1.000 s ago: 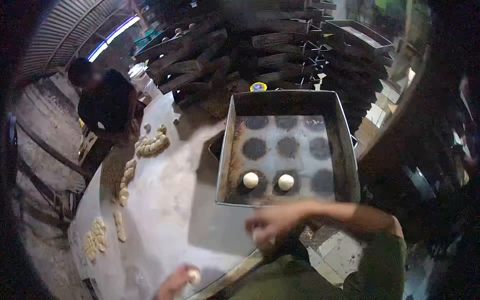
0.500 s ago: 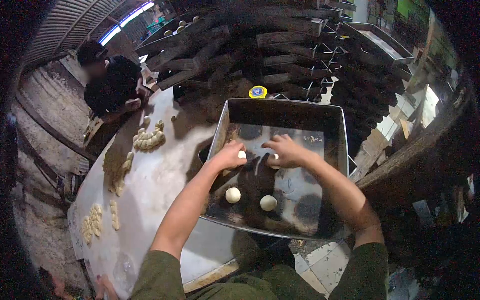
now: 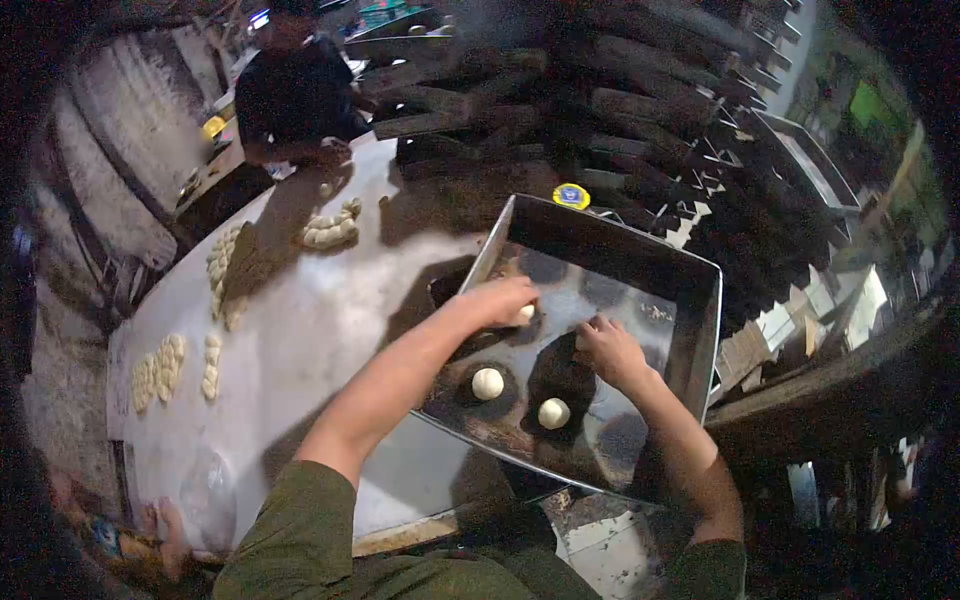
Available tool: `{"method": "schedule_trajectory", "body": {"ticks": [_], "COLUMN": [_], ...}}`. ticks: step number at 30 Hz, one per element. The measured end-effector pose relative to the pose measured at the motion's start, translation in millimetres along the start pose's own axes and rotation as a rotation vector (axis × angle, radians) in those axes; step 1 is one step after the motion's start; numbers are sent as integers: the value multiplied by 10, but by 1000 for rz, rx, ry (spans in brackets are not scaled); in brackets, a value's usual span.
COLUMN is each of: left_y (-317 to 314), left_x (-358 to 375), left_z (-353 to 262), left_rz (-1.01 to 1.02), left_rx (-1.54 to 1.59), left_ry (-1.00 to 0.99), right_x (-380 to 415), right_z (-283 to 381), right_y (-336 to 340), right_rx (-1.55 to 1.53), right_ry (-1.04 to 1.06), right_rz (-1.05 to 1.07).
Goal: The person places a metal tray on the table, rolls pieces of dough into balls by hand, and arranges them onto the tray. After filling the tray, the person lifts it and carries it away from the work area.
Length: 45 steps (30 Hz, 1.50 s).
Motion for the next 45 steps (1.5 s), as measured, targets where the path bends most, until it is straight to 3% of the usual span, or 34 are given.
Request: {"method": "schedule_trajectory", "body": {"ticks": [1, 5, 7, 8, 9, 11, 13, 15, 16, 18, 19, 20, 21, 23, 24, 25, 27, 30, 31, 33, 34, 35, 37, 38, 41, 43, 44, 45], "left_y": [-50, -100, -86, 40, 72, 207, 293, 241, 87, -609, -812, -1066, -1200, -1105, -1071, -1026, -1007, -897, -844, -733, -670, -648, -842, -1019, -1300, -1722, -1761, -1729], "left_x": [52, 192, 291, 365, 431, 815, 1616, 2769, 3314, 4228, 4795, 5260, 5692, 6380, 6575, 6709, 6828, 6877, 6890, 6851, 6830, 6811, 6458, 6182, 5686, 5654, 5730, 5771], "left_z": [-41, -216, -237, -284, -262, -329, -276, -10, 254, 1193, 1646, 2088, 2364, 2661, 2795, 2939, 3106, 3349, 3428, 3408, 3319, 3242, 2623, 2245, 1068, 554, 278, -37], "left_rz": [-153, -33, -112, -114, -177, -502, -782, -868, -1032, -1183, -1075, -1051, -1141, -1131, -1133, -1149, -1215, -1233, -1120, -1002, -985, -952, -811, -835, -824, -837, -875, -907], "left_rx": [32, -86, -255, -175, -12, 48, 185, 322, 353, 280, 281, 134, -39, -423, -416, -257, -28, 49, 49, 41, 378, 706, 356, 553, 806, 1161, 1290, 1422], "left_ry": [-26, 125, 93, 64, 72, 30, -83, -82, -36, 409, 633, 972, 1182, 1502, 1535, 1499, 1408, 1528, 1534, 1525, 1501, 1458, 1231, 1127, 898, 821, 723, 625], "right_x": [5, -5, -57, -84, -108, -148, -194, -177, -257, -403, -483, -578, -783, -1153, -1309, -1481, -1690, -1725, -1728, -1872, -1988, -2133, -2251, -2252, -1728, -1069, -716, -364], "right_z": [19, 106, 204, 360, 517, 791, 1266, 2146, 2518, 3193, 3568, 4047, 4394, 4921, 5198, 5506, 6131, 6863, 6990, 7029, 7025, 6970, 6870, 6784, 6467, 5914, 5686, 5493], "right_y": [-9, 36, 117, 264, 382, 551, 719, 823, 625, 89, -122, -310, -598, -1208, -1367, -1442, -1494, -1339, -1327, -1467, -1552, -1644, -1734, -1832, -1634, -1459, -1327, -1148], "right_rx": [12, 43, 80, 112, 147, 214, 33, -202, -190, -533, -698, -594, -422, -470, -378, -284, -467, -634, -658, -904, -1195, -1161, -1080, -1129, -606, -885, -795, -688], "right_ry": [20, 25, -68, -73, -70, -49, 80, -9, 40, 217, 295, 232, 424, 427, 543, 660, 644, 704, 741, 408, 150, 77, 97, 83, 226, 334, 690, 584], "right_rz": [5, -26, 78, 117, 76, -78, -261, -214, -191, -7, 98, 330, 294, 318, 221, 120, 176, 261, 256, 470, 526, 470, 339, 525, 717, 982, 736, 799]}}
Point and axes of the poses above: each hand's wrist, its own x-axis away from the middle knuckle, its own y-axis out of the back of the hand, z = x × y, the point moved 1 cm from there along -x, towards the middle knuckle, and after that the axes turned 2 degrees about x, right-handed, at the moved point
